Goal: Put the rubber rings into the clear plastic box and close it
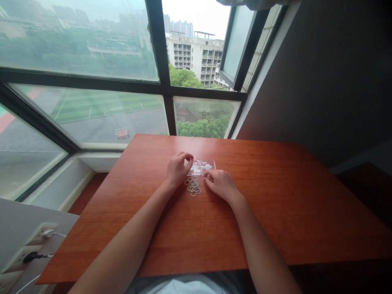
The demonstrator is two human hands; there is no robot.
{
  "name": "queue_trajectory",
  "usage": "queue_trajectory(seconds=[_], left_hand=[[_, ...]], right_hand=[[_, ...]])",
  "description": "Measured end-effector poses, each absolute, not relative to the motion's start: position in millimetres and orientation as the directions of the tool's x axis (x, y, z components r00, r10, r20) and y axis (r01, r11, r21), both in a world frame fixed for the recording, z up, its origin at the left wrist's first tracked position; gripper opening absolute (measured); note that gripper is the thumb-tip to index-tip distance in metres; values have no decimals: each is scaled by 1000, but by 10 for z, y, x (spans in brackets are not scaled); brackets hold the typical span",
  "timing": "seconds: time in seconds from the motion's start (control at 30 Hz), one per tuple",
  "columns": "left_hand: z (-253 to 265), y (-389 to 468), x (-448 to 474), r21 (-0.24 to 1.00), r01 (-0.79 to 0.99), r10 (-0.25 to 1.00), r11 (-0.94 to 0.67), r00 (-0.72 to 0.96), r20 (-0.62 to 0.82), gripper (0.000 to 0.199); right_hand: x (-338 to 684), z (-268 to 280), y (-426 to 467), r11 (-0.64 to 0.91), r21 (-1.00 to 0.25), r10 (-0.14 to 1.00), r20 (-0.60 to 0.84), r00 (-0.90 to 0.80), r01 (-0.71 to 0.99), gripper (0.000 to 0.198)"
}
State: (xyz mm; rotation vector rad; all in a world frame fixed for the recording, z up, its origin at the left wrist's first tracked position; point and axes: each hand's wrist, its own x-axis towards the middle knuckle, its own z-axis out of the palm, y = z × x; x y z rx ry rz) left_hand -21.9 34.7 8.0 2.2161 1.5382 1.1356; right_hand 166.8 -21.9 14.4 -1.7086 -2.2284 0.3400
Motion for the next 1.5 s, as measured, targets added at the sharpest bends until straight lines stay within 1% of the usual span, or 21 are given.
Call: queue_trajectory(seconds=[0.17, 0.27, 0.43, 0.5, 0.63, 0.77, 0.97, 1.07, 1.2, 1.3, 1.4, 1.5], left_hand=[[145, 341, -331, 567, 711, 887, -416, 180, 425, 15], [191, 336, -435, 554, 726, 892, -408, 188, 411, 18], [238, 326, -539, 556, 737, 903, -384, 176, 391, 17], [236, 326, -546, 556, 740, 908, -377, 179, 378, 16], [209, 332, -538, 559, 733, 907, -386, 193, 373, 16], [193, 328, -528, 570, 724, 907, -390, 194, 374, 16], [211, 307, -514, 565, 726, 905, -393, 196, 378, 16], [216, 301, -508, 561, 731, 907, -388, 196, 372, 16], [211, 297, -505, 563, 728, 907, -392, 203, 369, 16], [215, 293, -503, 563, 723, 904, -400, 211, 372, 15], [225, 285, -496, 568, 711, 898, -415, 220, 381, 15], [220, 272, -465, 582, 684, 890, -439, 245, 384, 14]], right_hand=[[1668, 150, -216, 264, -391, 964, 112, -239, 882, 16], [1654, 149, -224, 279, -426, 960, 122, -251, 861, 15], [1628, 138, -270, 351, -559, 922, 68, -380, 751, 12], [1619, 130, -288, 372, -586, 902, 47, -428, 719, 10], [1589, 113, -298, 394, -572, 892, 48, -450, 719, 6], [1565, 114, -296, 396, -562, 892, 49, -448, 727, 7], [1560, 171, -319, 364, -567, 900, 11, -435, 739, 6], [1561, 189, -328, 358, -567, 900, -2, -435, 742, 9], [1569, 165, -325, 385, -570, 890, 21, -456, 726, 12], [1581, 136, -307, 395, -598, 883, 38, -468, 697, 12], [1603, 131, -276, 366, -656, 905, 88, -415, 660, 11], [1637, 148, -241, 318, -690, 948, 227, -223, 650, 14]])
